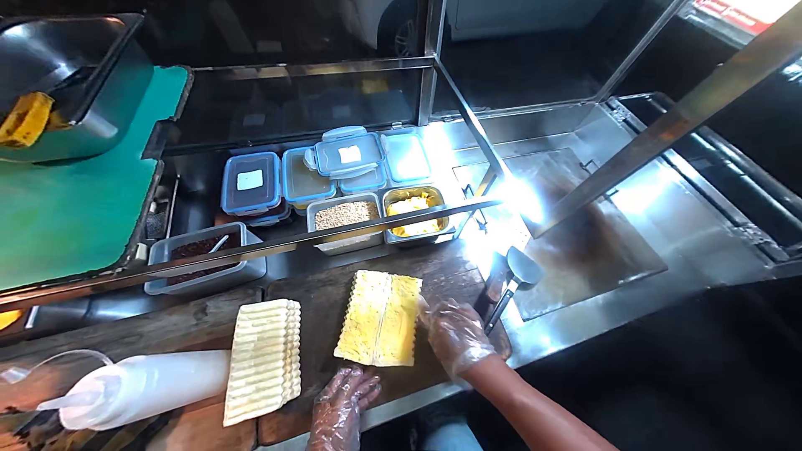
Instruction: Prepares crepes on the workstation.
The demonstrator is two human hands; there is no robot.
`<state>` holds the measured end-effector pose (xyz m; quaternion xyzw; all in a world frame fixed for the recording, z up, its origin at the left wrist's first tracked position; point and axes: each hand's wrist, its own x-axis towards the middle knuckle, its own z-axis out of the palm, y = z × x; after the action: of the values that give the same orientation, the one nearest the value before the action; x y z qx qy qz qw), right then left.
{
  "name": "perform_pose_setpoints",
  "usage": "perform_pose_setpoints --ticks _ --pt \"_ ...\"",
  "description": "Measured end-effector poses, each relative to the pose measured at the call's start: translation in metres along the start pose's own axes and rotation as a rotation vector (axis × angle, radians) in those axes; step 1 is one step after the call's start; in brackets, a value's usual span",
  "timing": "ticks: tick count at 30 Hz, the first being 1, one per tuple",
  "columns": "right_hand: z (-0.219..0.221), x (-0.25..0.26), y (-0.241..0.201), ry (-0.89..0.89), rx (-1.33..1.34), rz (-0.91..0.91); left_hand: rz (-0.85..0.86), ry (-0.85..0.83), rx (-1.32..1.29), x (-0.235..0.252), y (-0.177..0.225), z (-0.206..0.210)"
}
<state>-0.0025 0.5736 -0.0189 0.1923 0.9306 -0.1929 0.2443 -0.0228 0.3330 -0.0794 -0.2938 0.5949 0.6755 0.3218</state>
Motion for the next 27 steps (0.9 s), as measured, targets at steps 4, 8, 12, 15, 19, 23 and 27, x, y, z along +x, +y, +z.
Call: perform_pose_setpoints --ticks 4,8,12,15,19,23,27 --pt "-0.029 0.006 0.017 0.126 0.002 -0.016 0.026 -0.009 0.008 0.002 -0.005 -0.002" --pt "-0.037 0.022 0.027 0.059 -0.079 0.009 0.002 -0.022 0.018 0.004 -0.001 -0.003" --pt "-0.032 0.008 0.019 0.078 0.082 0.131 0.011 -0.031 0.020 0.005 -0.004 -0.006" --pt "0.015 0.004 -0.003 0.045 0.127 0.146 0.003 -0.041 0.020 0.006 -0.002 -0.006" --pt "0.029 -0.061 -0.033 -0.033 0.117 0.252 -0.011 -0.085 -0.001 0.009 0.002 -0.012" --pt "0.035 -0.020 -0.022 0.075 0.208 0.198 -0.012 -0.075 0.039 0.007 0.001 -0.010" --pt "0.042 -0.065 -0.044 -0.120 0.215 0.150 -0.031 -0.091 0.084 0.009 0.006 -0.013"
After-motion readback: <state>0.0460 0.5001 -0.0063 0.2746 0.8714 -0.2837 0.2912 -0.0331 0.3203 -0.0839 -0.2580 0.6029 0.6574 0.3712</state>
